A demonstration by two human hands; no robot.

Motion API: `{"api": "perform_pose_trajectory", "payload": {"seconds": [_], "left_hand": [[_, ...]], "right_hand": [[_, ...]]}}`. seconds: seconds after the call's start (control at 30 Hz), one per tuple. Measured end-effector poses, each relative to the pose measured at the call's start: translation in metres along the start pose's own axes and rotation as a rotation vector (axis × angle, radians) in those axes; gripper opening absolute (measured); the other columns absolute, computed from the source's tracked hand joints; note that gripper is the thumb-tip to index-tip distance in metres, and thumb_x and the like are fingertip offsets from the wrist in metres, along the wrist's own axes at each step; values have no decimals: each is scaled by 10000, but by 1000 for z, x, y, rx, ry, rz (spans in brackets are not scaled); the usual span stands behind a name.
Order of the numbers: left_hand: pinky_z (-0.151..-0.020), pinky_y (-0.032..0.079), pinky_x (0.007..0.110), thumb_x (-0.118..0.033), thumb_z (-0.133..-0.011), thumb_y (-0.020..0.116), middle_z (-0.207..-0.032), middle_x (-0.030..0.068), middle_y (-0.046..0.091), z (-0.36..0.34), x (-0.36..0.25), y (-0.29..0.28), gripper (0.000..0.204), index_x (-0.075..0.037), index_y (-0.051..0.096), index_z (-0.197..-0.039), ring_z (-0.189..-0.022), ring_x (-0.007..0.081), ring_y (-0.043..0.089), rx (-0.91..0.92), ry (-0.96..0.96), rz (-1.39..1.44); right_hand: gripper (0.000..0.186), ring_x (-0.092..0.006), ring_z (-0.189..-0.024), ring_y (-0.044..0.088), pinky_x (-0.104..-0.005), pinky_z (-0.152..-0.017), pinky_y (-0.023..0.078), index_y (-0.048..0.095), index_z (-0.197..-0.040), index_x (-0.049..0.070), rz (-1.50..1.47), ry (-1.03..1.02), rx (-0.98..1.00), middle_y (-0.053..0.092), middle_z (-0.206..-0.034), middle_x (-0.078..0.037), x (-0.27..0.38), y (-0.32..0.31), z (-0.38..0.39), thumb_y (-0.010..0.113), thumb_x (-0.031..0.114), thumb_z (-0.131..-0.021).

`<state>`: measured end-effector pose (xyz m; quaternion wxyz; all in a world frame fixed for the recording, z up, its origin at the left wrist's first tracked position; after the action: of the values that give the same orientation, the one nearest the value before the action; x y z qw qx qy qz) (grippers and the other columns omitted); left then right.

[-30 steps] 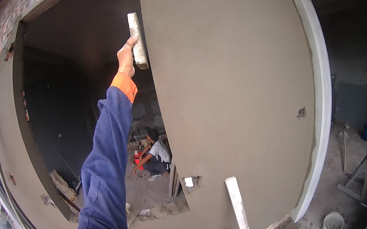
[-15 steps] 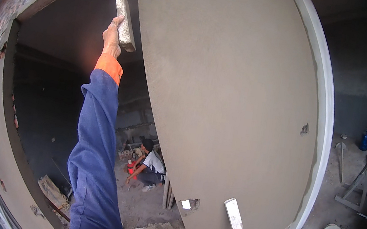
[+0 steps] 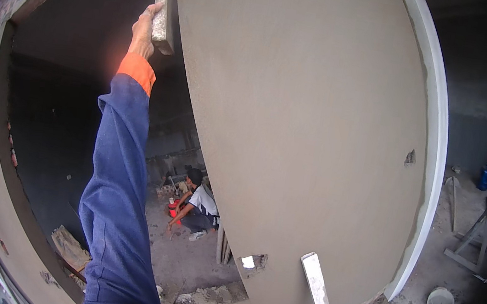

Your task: The person applies mortar to a wall and window threshold using a trowel and a wooden straight edge. They move buckets of material and smooth the wet plaster across the surface with tools.

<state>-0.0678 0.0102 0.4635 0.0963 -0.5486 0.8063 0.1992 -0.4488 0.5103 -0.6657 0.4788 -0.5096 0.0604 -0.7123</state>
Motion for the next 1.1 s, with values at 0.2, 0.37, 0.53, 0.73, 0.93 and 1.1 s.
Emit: {"api": "perform_pose_trajectory", "payload": {"seconds": [0.2,0.37,0.53,0.73,0.93,1.1], "left_hand": [[-494,378,283,-320,-772,639,-670,6,609,33,-18,23,227,-95,653,-799,-537,105,527,14,59,-262],[-596,379,228,-317,-783,625,-692,3,621,135,39,-5,223,-96,641,-802,-580,94,524,68,-78,-284],[-982,295,441,-399,-826,587,-1011,46,665,255,111,-48,538,-70,556,-1250,-873,128,604,83,-70,-131],[-952,409,298,-158,-793,655,-998,122,651,404,205,-118,687,83,330,-1349,-988,175,595,-62,-516,-100],[-895,448,301,-152,-786,655,-1077,164,601,479,207,-138,698,59,328,-1365,-976,179,578,-178,-414,-6],[-980,388,352,-139,-794,624,-1214,199,530,503,213,-110,682,50,318,-1373,-1083,243,543,-52,-397,-176]], "right_hand": [[484,-265,-618,438,-410,-509,367,438,-1025,62,-292,6,-81,423,-777,-126,7,3,-6,570,489,-840],[434,-199,-381,433,-362,-343,343,494,-861,25,-398,22,-82,435,-529,-77,20,8,6,609,443,-834],[418,-178,-330,437,-342,-297,334,496,-819,32,-536,139,-31,432,-472,-57,22,5,28,632,427,-832],[401,-184,-358,428,-330,-326,336,488,-826,49,-464,137,-46,441,-511,-53,4,-18,38,616,429,-837],[383,-174,-356,418,-325,-324,337,493,-840,64,-431,158,-88,432,-509,-42,-15,-44,61,628,422,-829],[395,-167,-358,427,-320,-336,353,517,-851,58,-413,171,-86,437,-502,-31,-25,-51,87,642,432,-827]]}}
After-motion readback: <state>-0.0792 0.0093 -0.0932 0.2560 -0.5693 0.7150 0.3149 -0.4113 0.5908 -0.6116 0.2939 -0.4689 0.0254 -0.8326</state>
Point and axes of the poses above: each hand's wrist, its own z-axis away from the middle knuckle, its own y-axis out of the palm, x = y × z, the point moved 7 cm from there along -z, towards the middle knuckle
